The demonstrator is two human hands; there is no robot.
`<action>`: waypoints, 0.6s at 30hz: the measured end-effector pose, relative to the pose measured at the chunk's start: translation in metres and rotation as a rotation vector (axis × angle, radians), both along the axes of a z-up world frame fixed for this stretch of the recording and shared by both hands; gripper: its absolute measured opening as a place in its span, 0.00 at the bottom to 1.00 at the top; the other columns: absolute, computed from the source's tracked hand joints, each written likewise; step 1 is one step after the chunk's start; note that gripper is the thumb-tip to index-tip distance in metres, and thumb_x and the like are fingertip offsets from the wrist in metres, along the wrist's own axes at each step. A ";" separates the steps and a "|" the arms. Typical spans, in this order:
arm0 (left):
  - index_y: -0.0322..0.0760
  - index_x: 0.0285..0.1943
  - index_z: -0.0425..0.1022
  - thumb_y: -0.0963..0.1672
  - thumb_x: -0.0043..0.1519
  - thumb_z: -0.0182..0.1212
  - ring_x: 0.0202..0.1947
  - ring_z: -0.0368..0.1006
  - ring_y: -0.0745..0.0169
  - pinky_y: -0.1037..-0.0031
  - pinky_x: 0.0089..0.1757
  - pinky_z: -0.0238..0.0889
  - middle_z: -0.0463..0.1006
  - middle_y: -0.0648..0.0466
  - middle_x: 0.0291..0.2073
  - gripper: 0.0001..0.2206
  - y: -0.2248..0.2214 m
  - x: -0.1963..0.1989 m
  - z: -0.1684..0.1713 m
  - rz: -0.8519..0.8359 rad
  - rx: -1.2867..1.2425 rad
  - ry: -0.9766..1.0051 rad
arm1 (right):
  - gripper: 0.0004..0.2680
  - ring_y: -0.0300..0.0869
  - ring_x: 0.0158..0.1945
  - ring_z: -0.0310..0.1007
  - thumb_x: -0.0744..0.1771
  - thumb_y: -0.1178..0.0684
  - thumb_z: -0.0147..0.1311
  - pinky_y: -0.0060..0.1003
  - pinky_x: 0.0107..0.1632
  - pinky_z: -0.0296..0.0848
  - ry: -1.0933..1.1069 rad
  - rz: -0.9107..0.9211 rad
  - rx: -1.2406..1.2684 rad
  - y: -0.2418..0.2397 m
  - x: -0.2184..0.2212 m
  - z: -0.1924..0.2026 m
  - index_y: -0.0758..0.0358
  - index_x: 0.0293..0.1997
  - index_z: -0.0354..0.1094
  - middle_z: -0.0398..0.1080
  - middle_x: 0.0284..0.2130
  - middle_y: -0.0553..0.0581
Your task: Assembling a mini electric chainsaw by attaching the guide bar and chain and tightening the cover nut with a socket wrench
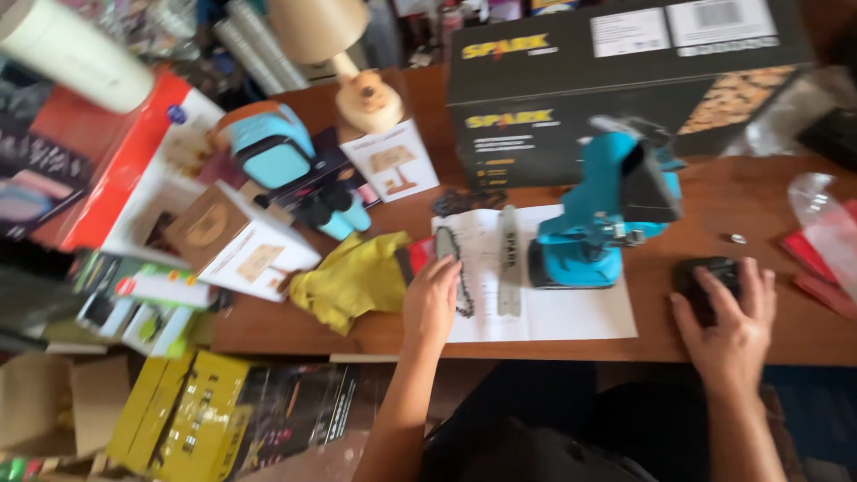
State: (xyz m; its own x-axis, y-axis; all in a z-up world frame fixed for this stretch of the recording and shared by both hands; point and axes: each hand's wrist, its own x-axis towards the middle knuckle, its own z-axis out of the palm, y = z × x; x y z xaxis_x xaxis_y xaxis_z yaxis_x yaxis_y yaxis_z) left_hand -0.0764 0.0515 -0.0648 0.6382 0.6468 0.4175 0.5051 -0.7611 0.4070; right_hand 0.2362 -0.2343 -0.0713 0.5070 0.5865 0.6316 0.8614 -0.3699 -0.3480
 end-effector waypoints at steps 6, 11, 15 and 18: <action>0.35 0.57 0.78 0.41 0.66 0.57 0.49 0.78 0.49 0.62 0.49 0.71 0.81 0.48 0.53 0.12 0.013 -0.018 0.018 0.088 -0.076 -0.032 | 0.24 0.80 0.75 0.57 0.64 0.54 0.72 0.71 0.74 0.62 -0.074 0.014 0.009 0.002 -0.005 0.003 0.77 0.65 0.75 0.59 0.73 0.85; 0.36 0.55 0.79 0.39 0.62 0.63 0.41 0.82 0.59 0.71 0.43 0.79 0.85 0.50 0.45 0.12 0.005 0.014 0.044 -0.007 -0.122 -0.006 | 0.22 0.80 0.75 0.60 0.64 0.56 0.72 0.71 0.74 0.64 -0.100 0.006 0.031 0.002 -0.002 -0.006 0.77 0.65 0.76 0.62 0.72 0.84; 0.36 0.55 0.79 0.44 0.65 0.63 0.43 0.80 0.54 0.65 0.43 0.76 0.84 0.49 0.46 0.12 0.002 0.046 0.043 -0.130 -0.123 0.096 | 0.21 0.79 0.74 0.63 0.64 0.58 0.72 0.70 0.74 0.66 -0.115 0.008 0.062 0.001 0.001 -0.013 0.77 0.64 0.76 0.65 0.71 0.83; 0.35 0.51 0.82 0.46 0.61 0.69 0.34 0.81 0.56 0.69 0.37 0.75 0.85 0.48 0.38 0.13 0.002 0.069 0.037 -0.112 -0.080 0.144 | 0.20 0.77 0.74 0.64 0.65 0.57 0.71 0.68 0.74 0.66 -0.126 -0.009 0.051 0.000 0.002 -0.016 0.76 0.63 0.77 0.66 0.70 0.82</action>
